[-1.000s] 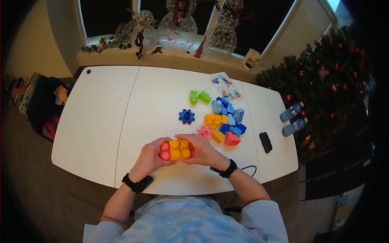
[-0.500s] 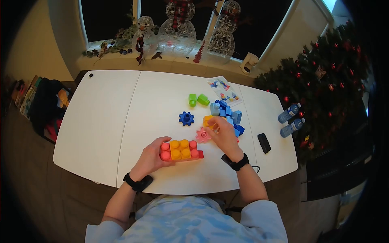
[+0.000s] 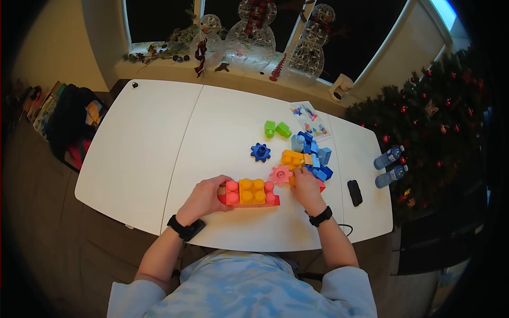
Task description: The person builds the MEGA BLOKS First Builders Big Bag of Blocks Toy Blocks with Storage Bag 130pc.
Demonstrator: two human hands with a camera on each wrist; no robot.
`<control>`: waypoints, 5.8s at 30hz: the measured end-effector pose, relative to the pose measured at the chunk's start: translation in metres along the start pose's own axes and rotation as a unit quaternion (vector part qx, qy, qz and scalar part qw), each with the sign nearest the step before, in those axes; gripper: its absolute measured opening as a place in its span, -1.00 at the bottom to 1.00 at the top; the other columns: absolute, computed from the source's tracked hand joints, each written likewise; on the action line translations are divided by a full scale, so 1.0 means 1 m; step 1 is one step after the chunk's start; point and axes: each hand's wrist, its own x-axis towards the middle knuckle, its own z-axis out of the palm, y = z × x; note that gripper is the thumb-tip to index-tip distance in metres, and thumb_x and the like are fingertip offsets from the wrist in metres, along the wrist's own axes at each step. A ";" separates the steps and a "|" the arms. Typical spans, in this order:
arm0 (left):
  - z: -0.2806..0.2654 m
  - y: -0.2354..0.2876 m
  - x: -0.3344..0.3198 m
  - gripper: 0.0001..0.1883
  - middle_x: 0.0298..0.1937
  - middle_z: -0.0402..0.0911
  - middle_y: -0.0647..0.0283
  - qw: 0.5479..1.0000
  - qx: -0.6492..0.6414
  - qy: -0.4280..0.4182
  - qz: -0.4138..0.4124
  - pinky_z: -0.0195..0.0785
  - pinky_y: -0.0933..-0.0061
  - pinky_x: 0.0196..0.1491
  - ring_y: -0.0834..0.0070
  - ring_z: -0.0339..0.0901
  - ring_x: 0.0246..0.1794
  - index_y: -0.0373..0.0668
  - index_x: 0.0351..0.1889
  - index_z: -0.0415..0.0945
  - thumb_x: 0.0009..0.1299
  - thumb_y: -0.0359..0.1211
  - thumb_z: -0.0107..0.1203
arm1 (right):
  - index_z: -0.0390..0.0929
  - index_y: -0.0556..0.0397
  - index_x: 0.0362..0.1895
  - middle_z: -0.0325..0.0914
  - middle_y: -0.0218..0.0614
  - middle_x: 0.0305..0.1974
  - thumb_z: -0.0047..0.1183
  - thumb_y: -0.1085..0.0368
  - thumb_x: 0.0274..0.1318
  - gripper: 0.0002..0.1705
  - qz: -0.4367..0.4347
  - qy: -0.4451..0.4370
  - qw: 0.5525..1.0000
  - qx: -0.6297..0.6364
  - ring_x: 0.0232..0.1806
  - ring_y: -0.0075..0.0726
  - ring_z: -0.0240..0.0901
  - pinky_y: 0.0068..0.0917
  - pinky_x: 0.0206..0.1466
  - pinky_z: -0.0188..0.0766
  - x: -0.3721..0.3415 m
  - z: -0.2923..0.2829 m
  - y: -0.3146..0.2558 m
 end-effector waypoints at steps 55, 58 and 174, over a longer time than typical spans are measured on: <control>-0.005 0.007 0.002 -0.27 -0.06 0.77 0.08 0.999 -0.001 -0.012 -0.033 0.59 0.20 0.06 0.08 0.72 -0.06 -0.18 0.13 0.59 -0.08 -0.30 0.58 | 0.53 0.05 0.13 0.69 -0.03 -0.18 0.39 0.31 -0.07 -0.40 0.022 -0.056 0.989 0.137 -0.07 0.13 0.64 -0.10 0.00 0.58 0.040 -0.075 -0.008; -0.001 0.003 0.003 -0.34 -0.13 0.77 0.07 1.000 0.002 0.007 0.005 0.61 0.29 0.02 0.15 0.75 -0.13 -0.25 0.04 0.60 -0.03 -0.26 0.62 | 0.52 0.01 0.13 0.71 -0.04 -0.19 0.44 0.24 -0.08 -0.37 0.027 -0.185 0.975 0.118 -0.08 0.12 0.66 -0.13 -0.02 0.57 0.020 -0.069 -0.007; -0.002 0.005 0.003 -0.33 -0.09 0.76 0.08 1.000 -0.001 -0.009 -0.018 0.59 0.28 0.03 0.14 0.73 -0.11 -0.21 0.09 0.58 -0.02 -0.30 0.59 | 0.63 0.13 0.10 0.66 -0.14 -0.14 0.27 0.49 0.15 -0.61 -0.135 0.111 0.942 0.286 0.01 0.03 0.58 -0.22 0.13 0.54 -0.010 -0.111 -0.066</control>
